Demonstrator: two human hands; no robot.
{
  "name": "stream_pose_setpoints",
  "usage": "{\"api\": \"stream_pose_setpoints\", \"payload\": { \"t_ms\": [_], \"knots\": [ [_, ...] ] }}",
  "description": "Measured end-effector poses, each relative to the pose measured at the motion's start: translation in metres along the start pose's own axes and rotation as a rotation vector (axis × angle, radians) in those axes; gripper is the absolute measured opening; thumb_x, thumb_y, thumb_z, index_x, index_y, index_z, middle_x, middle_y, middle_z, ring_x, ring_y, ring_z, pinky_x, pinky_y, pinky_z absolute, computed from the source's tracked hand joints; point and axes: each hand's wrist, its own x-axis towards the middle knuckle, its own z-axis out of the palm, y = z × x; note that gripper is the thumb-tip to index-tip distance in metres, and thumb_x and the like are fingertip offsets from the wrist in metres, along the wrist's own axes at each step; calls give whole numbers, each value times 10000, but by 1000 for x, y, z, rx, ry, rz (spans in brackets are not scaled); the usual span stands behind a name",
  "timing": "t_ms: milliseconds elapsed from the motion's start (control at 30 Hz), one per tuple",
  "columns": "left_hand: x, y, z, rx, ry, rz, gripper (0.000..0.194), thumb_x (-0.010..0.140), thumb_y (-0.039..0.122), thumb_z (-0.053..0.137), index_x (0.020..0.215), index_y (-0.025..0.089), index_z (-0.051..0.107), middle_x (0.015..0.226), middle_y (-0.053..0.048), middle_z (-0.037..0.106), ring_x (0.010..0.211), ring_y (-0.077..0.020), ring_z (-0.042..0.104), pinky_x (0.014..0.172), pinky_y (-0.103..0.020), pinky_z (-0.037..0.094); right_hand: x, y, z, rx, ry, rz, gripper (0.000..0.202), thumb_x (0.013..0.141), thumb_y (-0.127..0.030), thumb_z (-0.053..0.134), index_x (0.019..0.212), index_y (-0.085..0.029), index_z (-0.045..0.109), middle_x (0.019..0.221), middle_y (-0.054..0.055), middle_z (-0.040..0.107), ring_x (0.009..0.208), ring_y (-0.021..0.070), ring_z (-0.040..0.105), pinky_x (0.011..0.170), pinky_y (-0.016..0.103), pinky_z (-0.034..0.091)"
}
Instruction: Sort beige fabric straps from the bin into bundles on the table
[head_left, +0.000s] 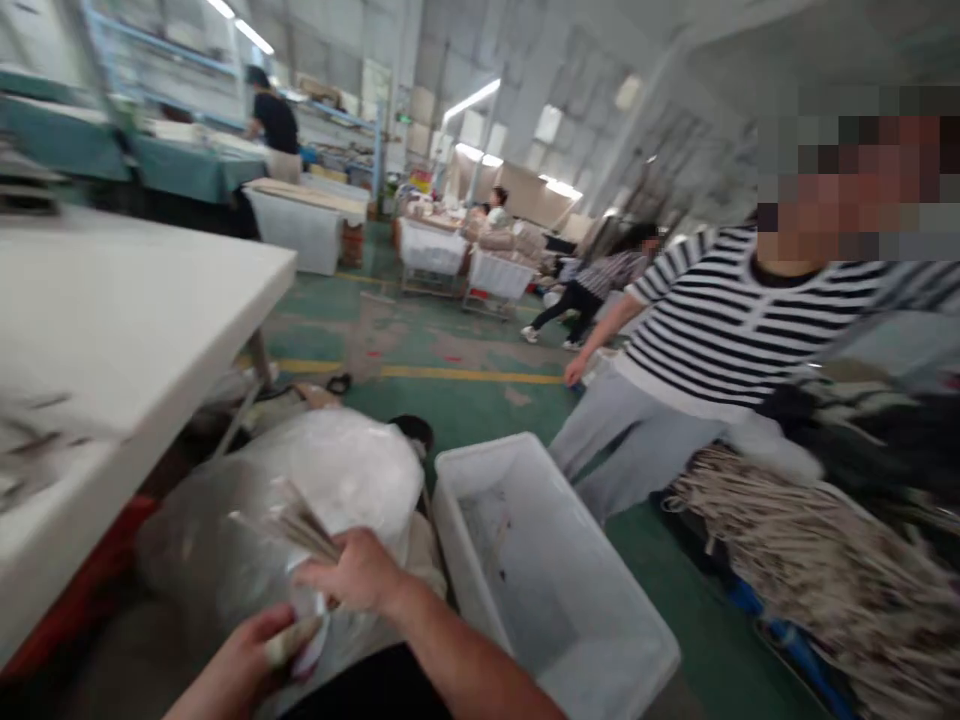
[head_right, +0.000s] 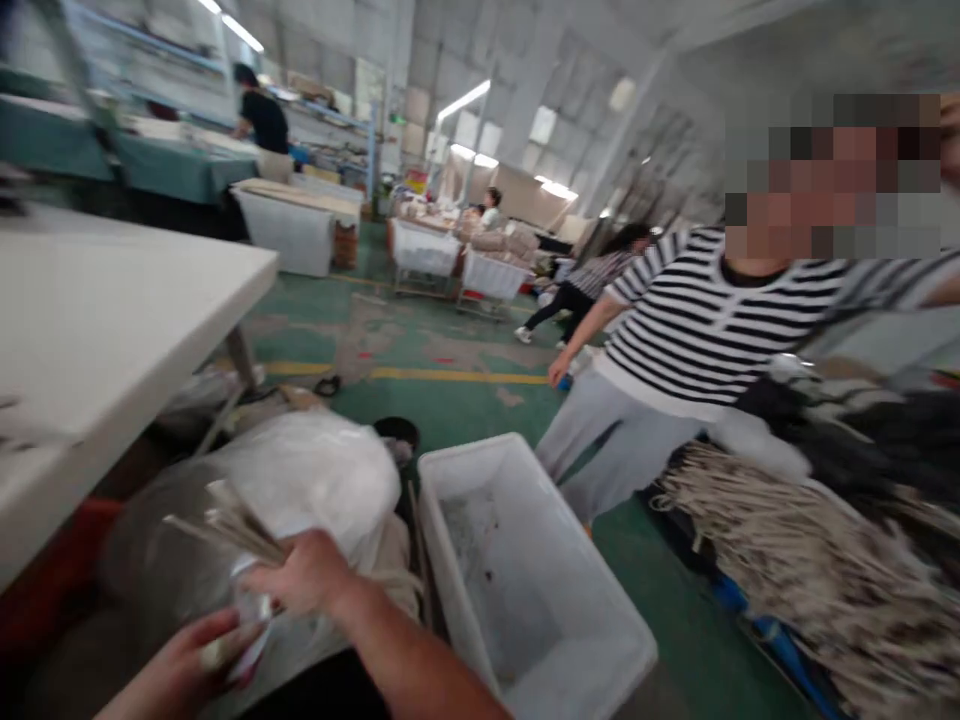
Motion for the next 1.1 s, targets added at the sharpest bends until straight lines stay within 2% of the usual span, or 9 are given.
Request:
{"api": "stream_pose_setpoints", "payload": {
  "t_ms": [67, 167, 333, 400, 533, 667, 800, 933, 1100],
  "knots": [
    [-14, -11, -6, -83, 1, -21, 536, 526, 631, 880, 648, 138, 710, 566, -4, 609, 529, -136, 515, 540, -236, 424, 7, 3, 4, 62, -5, -38, 228, 829, -283, 703, 650, -158, 639, 488, -73, 496, 468, 83, 483, 444, 181, 339],
    [-13, -10, -6, -147, 45, -27, 556, 485, 604, 910, 676, 109, 744, 623, -49, 667, 584, -150, 567, 602, -240, 473, 12, 12, -7, 162, -16, -66, 340, 876, -431, 635, 681, -152, 628, 510, -47, 526, 450, 86, 483, 447, 185, 381],
    [-1, 1, -18, -430, 249, 7, 547, 372, 496, 986, 629, 115, 689, 598, -50, 669, 536, -139, 592, 555, -226, 506, -19, 37, -27, 260, -209, -77, 611, 936, -714, 369, 1073, -161, 591, 649, -28, 608, 381, 72, 428, 404, 193, 396],
    [2, 5, -23, -552, 311, 34, 447, 477, 397, 985, 623, 123, 664, 587, -44, 663, 514, -136, 601, 532, -220, 514, -38, 44, -27, 290, -276, -41, 593, 929, -720, 391, 1037, -167, 576, 688, -20, 618, 375, 65, 432, 402, 194, 383],
    [5, 16, -24, -705, 426, 52, 142, 822, 180, 769, 725, 124, 683, 721, -66, 712, 585, -143, 672, 583, -227, 561, -67, 41, -18, 232, -353, 29, 583, 906, -704, 461, 695, -171, 566, 564, -19, 549, 380, 69, 431, 395, 196, 298],
    [6, 24, -21, -756, 426, 93, 134, 903, 135, 653, 782, 123, 708, 782, -63, 727, 607, -138, 689, 553, -213, 560, -71, 34, -6, 188, -318, 80, 577, 905, -678, 468, 600, -192, 529, 460, -42, 468, 354, 69, 372, 383, 198, 260],
    [3, 21, -21, -755, 359, 136, 92, 796, 168, 793, 767, 111, 727, 735, -58, 721, 596, -142, 677, 564, -223, 571, -58, 40, -1, 171, -351, 100, 574, 883, -687, 468, 608, -186, 528, 462, -37, 495, 337, 65, 381, 359, 181, 256],
    [1, 15, -19, -724, 317, 149, 329, 565, 268, 965, 746, 103, 745, 691, -48, 712, 582, -129, 651, 559, -210, 560, -44, 47, 3, 196, -381, 118, 579, 879, -680, 471, 631, -162, 554, 478, -20, 532, 331, 62, 403, 347, 172, 263],
    [3, 9, -18, -703, 323, 160, 505, 387, 378, 1013, 738, 119, 758, 677, -32, 703, 574, -115, 626, 563, -202, 537, -41, 50, 4, 365, -433, 102, 659, 835, -755, 487, 956, -120, 611, 596, 5, 633, 336, 84, 466, 350, 181, 305]
  ]
}}
